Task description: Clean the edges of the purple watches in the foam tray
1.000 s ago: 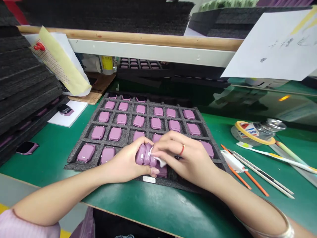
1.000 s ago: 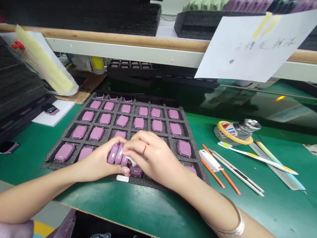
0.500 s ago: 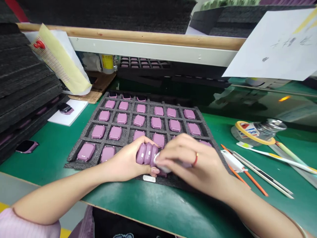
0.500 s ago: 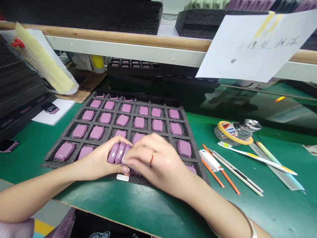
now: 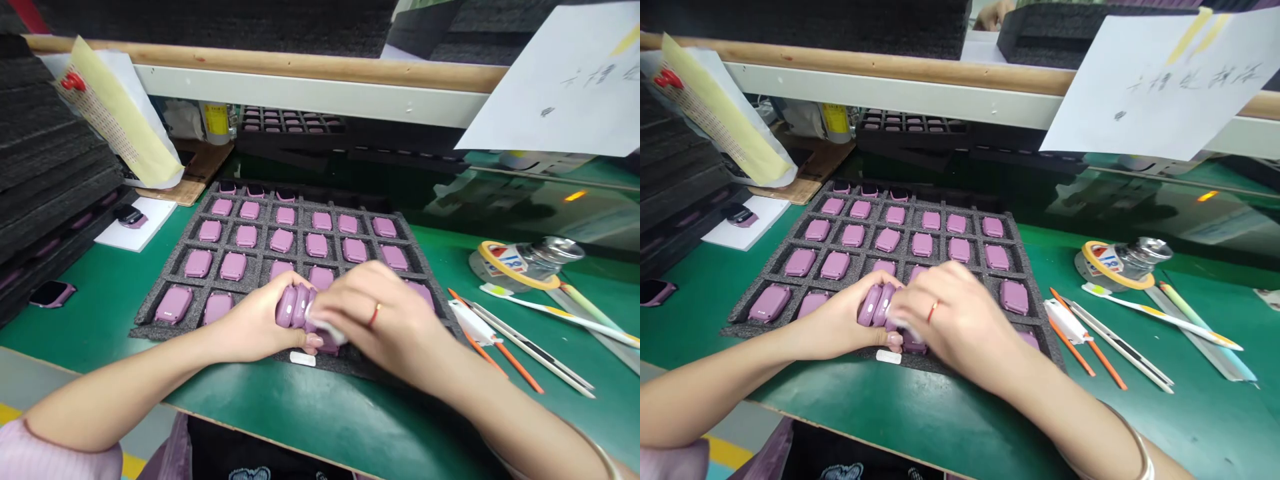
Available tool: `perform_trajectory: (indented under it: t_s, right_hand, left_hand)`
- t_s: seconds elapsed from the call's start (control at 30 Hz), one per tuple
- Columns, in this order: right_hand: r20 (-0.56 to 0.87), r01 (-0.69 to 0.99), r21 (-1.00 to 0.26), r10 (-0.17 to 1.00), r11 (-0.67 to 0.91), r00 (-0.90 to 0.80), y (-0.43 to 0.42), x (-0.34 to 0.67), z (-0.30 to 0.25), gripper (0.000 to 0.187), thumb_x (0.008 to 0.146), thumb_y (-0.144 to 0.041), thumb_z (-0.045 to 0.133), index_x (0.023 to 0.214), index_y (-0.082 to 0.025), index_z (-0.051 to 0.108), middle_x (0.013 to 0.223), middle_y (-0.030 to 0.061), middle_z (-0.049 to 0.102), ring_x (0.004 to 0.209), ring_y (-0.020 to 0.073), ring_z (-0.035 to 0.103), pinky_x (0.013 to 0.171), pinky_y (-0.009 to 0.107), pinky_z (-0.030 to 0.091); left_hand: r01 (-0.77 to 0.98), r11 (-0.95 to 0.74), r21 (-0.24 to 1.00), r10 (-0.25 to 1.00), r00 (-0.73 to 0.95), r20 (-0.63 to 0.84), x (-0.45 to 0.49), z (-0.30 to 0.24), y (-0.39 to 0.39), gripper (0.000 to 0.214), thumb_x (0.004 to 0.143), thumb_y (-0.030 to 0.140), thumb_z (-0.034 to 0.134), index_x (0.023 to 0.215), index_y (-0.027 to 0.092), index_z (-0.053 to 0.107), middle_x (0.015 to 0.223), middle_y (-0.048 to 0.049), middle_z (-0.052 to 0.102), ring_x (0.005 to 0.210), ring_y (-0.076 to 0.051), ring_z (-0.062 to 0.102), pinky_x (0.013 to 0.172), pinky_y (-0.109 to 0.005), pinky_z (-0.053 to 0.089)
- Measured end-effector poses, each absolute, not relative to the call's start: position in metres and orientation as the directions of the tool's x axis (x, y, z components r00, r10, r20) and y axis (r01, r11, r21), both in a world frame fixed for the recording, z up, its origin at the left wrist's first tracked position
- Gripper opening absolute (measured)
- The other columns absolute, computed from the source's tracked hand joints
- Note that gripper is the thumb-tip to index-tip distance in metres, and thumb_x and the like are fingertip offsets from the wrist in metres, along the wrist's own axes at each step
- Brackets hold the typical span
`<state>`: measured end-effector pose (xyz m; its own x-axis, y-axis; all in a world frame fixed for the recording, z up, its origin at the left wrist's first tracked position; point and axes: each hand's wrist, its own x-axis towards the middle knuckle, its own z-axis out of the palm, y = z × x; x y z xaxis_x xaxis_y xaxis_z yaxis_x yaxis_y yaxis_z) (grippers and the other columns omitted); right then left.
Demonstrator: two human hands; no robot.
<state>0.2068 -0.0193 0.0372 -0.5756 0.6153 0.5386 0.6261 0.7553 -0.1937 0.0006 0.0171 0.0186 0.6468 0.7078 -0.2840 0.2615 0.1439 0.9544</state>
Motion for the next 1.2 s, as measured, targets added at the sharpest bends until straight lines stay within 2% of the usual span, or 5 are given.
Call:
perform_trajectory:
  t_s: [0.27, 0.37, 0.57, 0.77, 1.2]
  right_hand:
    - [0.517, 0.619, -0.206, 0.621, 0.758, -0.589, -0.024, 0.204, 0.038, 0.015, 0.099, -0.021, 0.059, 0.088, -0.02, 0.07, 0.078, 0.0027, 0.071, 0.072, 0.0168, 0.059, 0.073, 0.035, 0.044]
    - [0.582, 0.711, -0.188, 0.66, 0.677, -0.474, -0.019, 0.204, 0.037, 0.01, 0.097, -0.021, 0.062, 0.09, -0.021, 0.069, 0.081, 0.0037, 0.071, 0.076, 0.0184, 0.062, 0.073, 0.036, 0.043]
    - [0.551, 0.585, -0.309, 0.642, 0.75, -0.533, -0.011, 0.202, 0.032, 0.012, 0.097, -0.02, 0.061, 0.089, -0.021, 0.069, 0.079, 0.0029, 0.069, 0.077, 0.0174, 0.062, 0.076, 0.034, 0.047]
    - [0.483, 0.599, -0.467, 0.755, 0.65, -0.443, -0.007, 0.207, 0.034, 0.009, 0.095, -0.021, 0.064, 0.089, -0.022, 0.071, 0.077, 0.0015, 0.066, 0.073, 0.0159, 0.061, 0.074, 0.032, 0.046]
    - [0.428, 0.684, -0.474, 0.824, 0.554, -0.37, 0.0, 0.214, 0.032, 0.014, 0.093, -0.023, 0.063, 0.083, -0.021, 0.073, 0.068, 0.0, 0.063, 0.065, 0.0151, 0.057, 0.069, 0.031, 0.042]
  left_hand:
    - [0.263, 0.119, 0.957, 0.711, 0.65, -0.267, 0.0, 0.018, 0.016, 0.048, 0.069, 0.027, 0.083, 0.105, 0.022, 0.053, 0.09, 0.0032, 0.057, 0.079, -0.015, 0.051, 0.071, -0.03, 0.043]
    - [0.298, 0.112, 0.948, 0.712, 0.642, -0.285, 0.0, 0.018, 0.015, 0.052, 0.067, 0.028, 0.085, 0.107, 0.022, 0.052, 0.089, 0.003, 0.058, 0.081, -0.016, 0.052, 0.074, -0.032, 0.043]
    - [0.277, 0.135, 0.951, 0.691, 0.662, -0.291, -0.001, 0.018, 0.016, 0.05, 0.067, 0.029, 0.085, 0.103, 0.022, 0.05, 0.089, 0.0024, 0.057, 0.083, -0.017, 0.053, 0.074, -0.031, 0.044]
    - [0.285, 0.117, 0.951, 0.679, 0.676, -0.286, -0.001, 0.018, 0.017, 0.05, 0.066, 0.027, 0.086, 0.103, 0.022, 0.052, 0.087, 0.0029, 0.057, 0.079, -0.016, 0.054, 0.071, -0.03, 0.042]
    - [0.277, 0.1, 0.956, 0.674, 0.688, -0.27, -0.002, 0.018, 0.016, 0.051, 0.07, 0.027, 0.084, 0.111, 0.023, 0.054, 0.094, 0.0007, 0.061, 0.086, -0.018, 0.058, 0.079, -0.035, 0.047]
